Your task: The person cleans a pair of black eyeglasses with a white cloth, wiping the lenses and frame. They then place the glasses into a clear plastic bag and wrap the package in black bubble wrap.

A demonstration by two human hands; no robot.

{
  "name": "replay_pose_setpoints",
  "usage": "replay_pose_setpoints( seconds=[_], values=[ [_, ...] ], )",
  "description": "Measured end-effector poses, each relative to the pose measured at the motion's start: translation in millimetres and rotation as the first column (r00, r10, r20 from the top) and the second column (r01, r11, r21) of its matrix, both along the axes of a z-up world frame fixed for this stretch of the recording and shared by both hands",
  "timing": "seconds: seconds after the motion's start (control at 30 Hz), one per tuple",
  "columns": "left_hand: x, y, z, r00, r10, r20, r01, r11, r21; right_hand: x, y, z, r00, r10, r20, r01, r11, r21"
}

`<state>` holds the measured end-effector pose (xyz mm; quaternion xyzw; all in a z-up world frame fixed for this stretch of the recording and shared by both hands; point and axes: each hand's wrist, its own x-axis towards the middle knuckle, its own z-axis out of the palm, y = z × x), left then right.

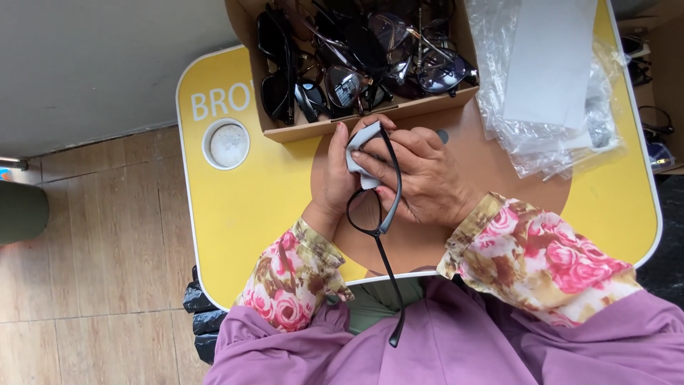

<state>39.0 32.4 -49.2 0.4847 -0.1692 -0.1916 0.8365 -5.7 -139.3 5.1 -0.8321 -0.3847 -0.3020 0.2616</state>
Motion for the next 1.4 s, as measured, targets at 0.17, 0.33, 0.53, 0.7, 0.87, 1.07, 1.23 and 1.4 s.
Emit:
replay_pose_setpoints(
  seconds=[0.17, 0.33, 0.53, 0.7, 0.87, 1.07, 1.23, 1.4],
  values=[
    [-3.8, -3.9, 9.9, 1.0, 0.007, 0.012, -0.006, 1.0, -0.008, -1.4, 4.4, 4.6, 0.988, -0.15, 0.036, 0.152, 0.987, -0.055],
    [-5.3, -6.3, 0.4, 1.0, 0.023, -0.016, -0.024, 0.999, -0.041, -5.3, -3.9, 3.7, 0.99, -0.136, -0.026, 0.136, 0.99, -0.033],
    [-5.7, -6.9, -5.7, 0.992, -0.037, -0.122, 0.027, 0.996, -0.085, -4.6, -7.3, -2.1, 0.961, -0.031, -0.274, 0.09, 0.974, 0.208],
    [-12.3, -3.4, 9.0, 0.979, -0.088, -0.182, 0.088, 0.996, -0.011, -3.6, -7.0, -11.2, 0.899, 0.025, -0.437, 0.19, 0.877, 0.441],
    [-18.1, -11.1, 41.5, 0.994, -0.046, -0.095, 0.053, 0.996, 0.073, -3.1, -4.8, -2.1, 0.841, 0.041, -0.54, 0.284, 0.816, 0.504],
    [-5.3, -5.0, -2.1, 0.996, -0.086, 0.025, 0.084, 0.995, 0.046, -1.1, -2.6, -1.6, 0.794, 0.027, -0.608, 0.318, 0.834, 0.452],
    [-11.1, -8.7, 16.4, 0.987, -0.069, 0.144, 0.051, 0.991, 0.123, 0.0, 1.3, -1.5, 0.76, 0.002, -0.65, 0.362, 0.829, 0.426],
    [-10.8, -7.1, 0.6, 0.985, -0.149, -0.087, 0.149, 0.989, 0.002, 4.1, -4.3, -4.9, 0.794, 0.012, -0.608, 0.345, 0.814, 0.467]
  ],
)
